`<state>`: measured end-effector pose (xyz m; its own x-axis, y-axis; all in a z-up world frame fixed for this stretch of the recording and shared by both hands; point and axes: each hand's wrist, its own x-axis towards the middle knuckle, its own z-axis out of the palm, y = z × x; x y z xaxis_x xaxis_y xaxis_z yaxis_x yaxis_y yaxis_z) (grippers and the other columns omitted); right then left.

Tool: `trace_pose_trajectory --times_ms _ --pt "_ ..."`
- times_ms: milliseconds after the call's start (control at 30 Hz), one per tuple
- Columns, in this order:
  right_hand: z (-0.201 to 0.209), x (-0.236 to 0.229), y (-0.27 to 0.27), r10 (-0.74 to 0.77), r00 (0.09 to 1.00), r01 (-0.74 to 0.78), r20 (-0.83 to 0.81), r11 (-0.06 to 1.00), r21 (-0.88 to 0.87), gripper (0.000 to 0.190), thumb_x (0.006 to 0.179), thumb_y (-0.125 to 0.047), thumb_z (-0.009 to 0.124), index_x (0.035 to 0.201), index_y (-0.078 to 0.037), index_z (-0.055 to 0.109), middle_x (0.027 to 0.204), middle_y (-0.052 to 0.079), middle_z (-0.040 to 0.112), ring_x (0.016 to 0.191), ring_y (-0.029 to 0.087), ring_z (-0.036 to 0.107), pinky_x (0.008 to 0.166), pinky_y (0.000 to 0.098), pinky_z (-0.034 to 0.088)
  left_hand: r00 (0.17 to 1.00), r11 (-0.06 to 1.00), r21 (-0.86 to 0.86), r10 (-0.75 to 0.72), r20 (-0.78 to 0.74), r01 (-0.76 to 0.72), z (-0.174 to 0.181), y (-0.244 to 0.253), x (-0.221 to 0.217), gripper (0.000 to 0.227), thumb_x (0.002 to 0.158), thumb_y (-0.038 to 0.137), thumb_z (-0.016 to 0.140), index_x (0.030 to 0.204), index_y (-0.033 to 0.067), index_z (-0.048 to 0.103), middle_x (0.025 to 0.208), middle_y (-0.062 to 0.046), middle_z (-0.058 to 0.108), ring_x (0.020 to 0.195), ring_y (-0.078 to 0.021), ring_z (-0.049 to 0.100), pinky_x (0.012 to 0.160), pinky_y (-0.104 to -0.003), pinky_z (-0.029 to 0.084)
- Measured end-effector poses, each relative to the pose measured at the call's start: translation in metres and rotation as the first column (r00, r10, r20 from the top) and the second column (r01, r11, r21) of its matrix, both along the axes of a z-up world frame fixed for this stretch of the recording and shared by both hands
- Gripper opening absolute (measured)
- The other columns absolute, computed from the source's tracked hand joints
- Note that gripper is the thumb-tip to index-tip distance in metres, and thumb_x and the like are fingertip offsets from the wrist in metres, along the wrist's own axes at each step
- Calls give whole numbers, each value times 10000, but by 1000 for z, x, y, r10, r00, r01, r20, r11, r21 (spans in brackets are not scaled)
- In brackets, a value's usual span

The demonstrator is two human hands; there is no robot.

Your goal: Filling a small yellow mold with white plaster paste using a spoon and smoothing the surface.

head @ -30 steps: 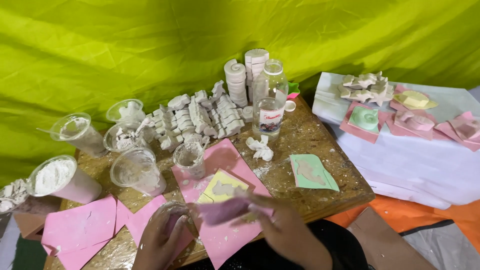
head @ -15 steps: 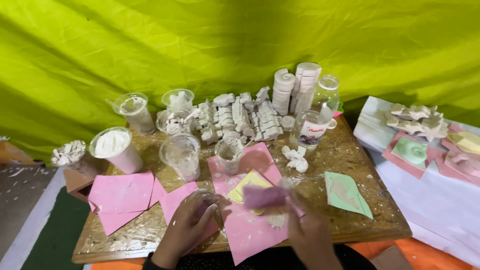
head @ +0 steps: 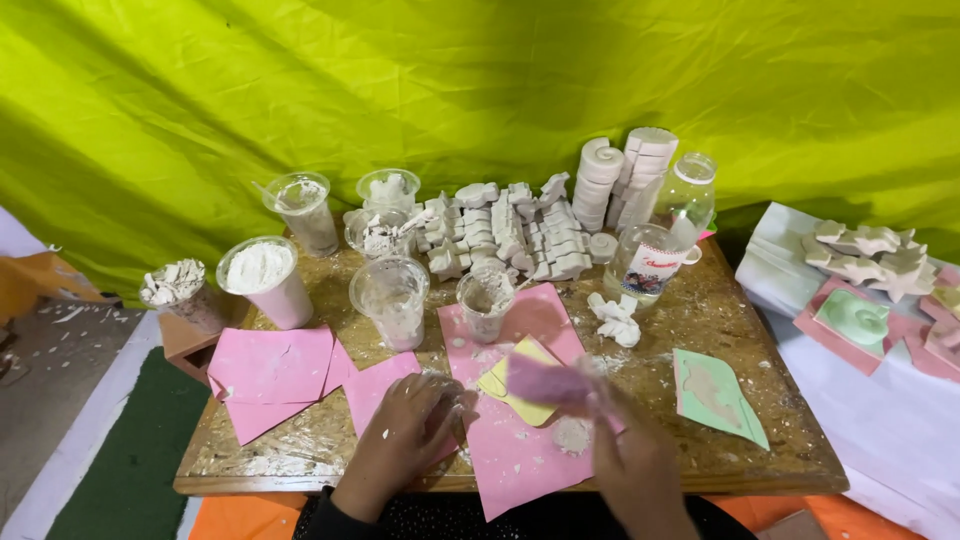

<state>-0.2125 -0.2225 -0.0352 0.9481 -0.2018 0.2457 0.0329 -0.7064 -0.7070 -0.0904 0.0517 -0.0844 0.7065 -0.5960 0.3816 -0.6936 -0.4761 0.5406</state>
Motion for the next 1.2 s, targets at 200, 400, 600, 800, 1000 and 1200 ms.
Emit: trace_pose_trajectory --times_ms 200,400,600,800,1000,1200 --pt "34 -12 -45 -589 803 594 92 804 -34 417 1110 -139 471 1467 29 606 546 157 561 421 222 500 324 366 457 999 999 -34 -23 39 24 12 -2 -5 300 941 317 718 1160 128 640 1121 -71 670 1007 -286 603 867 -420 469" --pt "55 -20 12 131 975 -71 -178 948 309 462 953 -387 507 1350 -269 711 1487 -9 673 1420 220 607 1159 469 450 994 999 -30 16 104 -13 2 -6 -3 341 959 293 695 1215 90 596 1070 -112 650 954 -305 602 837 -422 479" --pt "22 -12 -41 -429 899 432 85 902 -15 476 1025 -179 518 1489 -162 619 686 140 717 397 173 441 391 345 425 997 1000 -13 18 75 -17 9 -4 -7 311 955 276 699 1192 103 598 1046 -110 646 953 -294 599 837 -425 493" --pt "26 -26 -33 -305 939 304 -160 952 -28 457 1001 -412 420 1305 -245 717 395 23 398 338 147 349 310 319 301 997 1000 -23 12 80 -10 6 -6 -3 398 915 266 751 1242 96 601 1140 -122 661 998 -310 610 890 -431 480" --pt "29 -12 -18 18 996 -6 -91 992 128 410 1004 -269 488 1328 -142 705 939 55 600 869 186 478 693 355 385 999 1000 -6 19 -39 -20 11 -4 -2 397 970 356 660 1286 120 618 1176 -110 680 1081 -307 615 926 -437 480" --pt "8 -16 -46 -436 835 494 337 863 -108 409 1052 -115 583 1423 19 689 962 233 756 632 293 561 589 429 450 1000 1000 -26 -6 -28 5 16 -6 -3 310 994 396 598 1156 134 625 1088 -85 682 998 -289 611 863 -426 474"
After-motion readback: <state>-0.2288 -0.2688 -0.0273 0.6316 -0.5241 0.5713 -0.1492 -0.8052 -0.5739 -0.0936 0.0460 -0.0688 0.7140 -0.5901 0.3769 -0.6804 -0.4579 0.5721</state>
